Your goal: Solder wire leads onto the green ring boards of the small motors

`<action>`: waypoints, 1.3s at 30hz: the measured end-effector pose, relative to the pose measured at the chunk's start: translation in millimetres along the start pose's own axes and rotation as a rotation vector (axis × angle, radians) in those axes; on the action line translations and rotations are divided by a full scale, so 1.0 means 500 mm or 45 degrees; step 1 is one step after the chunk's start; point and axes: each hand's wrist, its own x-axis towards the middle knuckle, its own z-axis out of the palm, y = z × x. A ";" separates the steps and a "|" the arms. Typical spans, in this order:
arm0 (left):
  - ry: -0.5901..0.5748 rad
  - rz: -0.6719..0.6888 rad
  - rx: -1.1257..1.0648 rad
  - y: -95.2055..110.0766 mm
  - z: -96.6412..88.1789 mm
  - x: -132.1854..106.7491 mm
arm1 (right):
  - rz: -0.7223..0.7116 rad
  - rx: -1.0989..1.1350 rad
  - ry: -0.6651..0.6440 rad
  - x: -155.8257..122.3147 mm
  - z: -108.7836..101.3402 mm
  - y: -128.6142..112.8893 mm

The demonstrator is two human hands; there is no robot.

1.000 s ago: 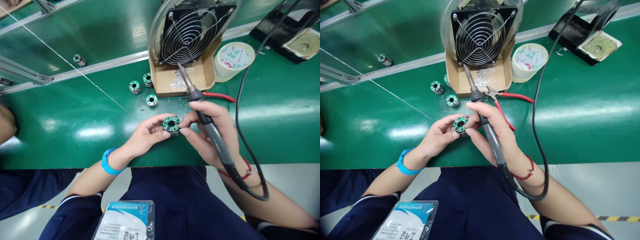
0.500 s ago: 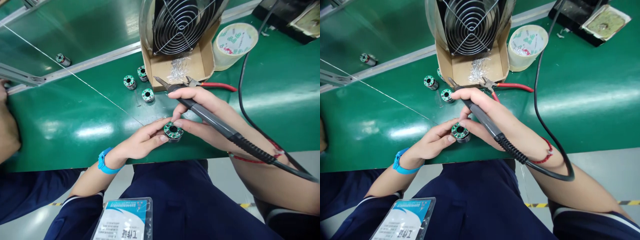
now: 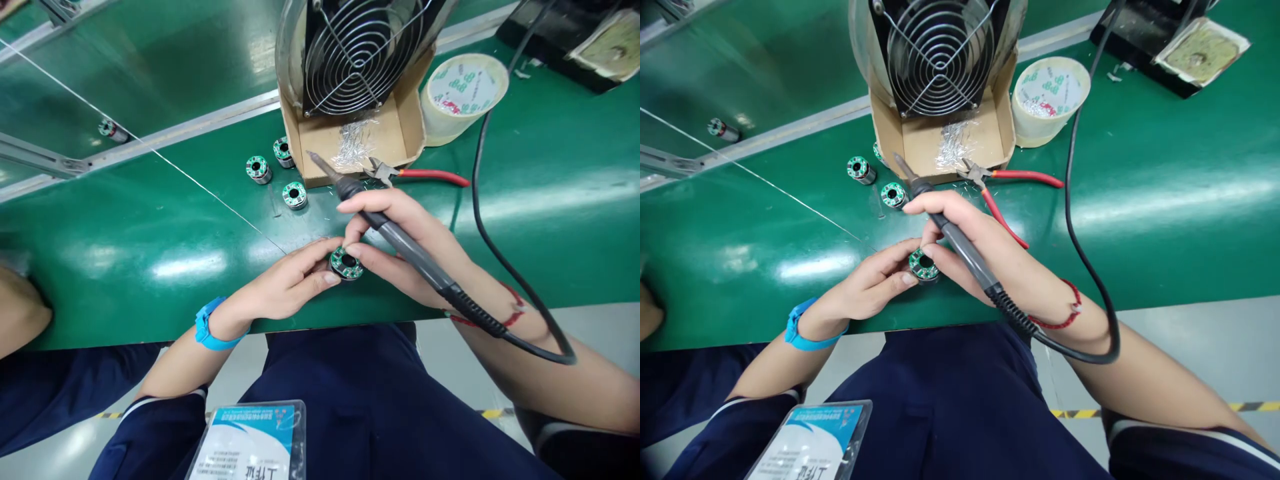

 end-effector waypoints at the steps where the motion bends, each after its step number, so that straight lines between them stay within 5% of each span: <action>1: 0.021 -0.016 0.001 0.002 -0.001 0.003 | 0.021 0.011 0.079 -0.003 0.003 0.001; 4: 0.153 -0.003 0.068 0.006 -0.002 0.016 | 0.039 -0.004 0.280 -0.010 0.012 -0.004; 9: 0.437 0.209 0.593 0.005 0.003 0.040 | 0.057 -0.181 0.238 -0.024 0.027 -0.015; 13: 0.481 0.184 0.909 -0.005 0.014 0.055 | 0.147 -0.217 0.262 -0.028 0.046 -0.008; 18: 0.526 0.063 0.970 -0.027 0.032 0.075 | 0.275 -0.164 0.354 -0.028 0.079 0.027; 24: 0.514 -0.119 0.805 -0.046 0.039 0.090 | 0.212 -0.547 0.199 -0.009 0.080 0.050; 30: 0.524 -0.119 0.084 -0.062 0.022 0.070 | -0.045 -1.155 -0.077 0.006 0.051 0.032; 34: 0.468 -0.079 -0.286 -0.056 0.018 0.064 | -0.011 -1.029 0.120 -0.001 0.045 0.006; 39: 0.403 -0.051 -0.336 -0.023 0.020 0.060 | 0.009 -0.400 0.175 -0.014 0.077 0.004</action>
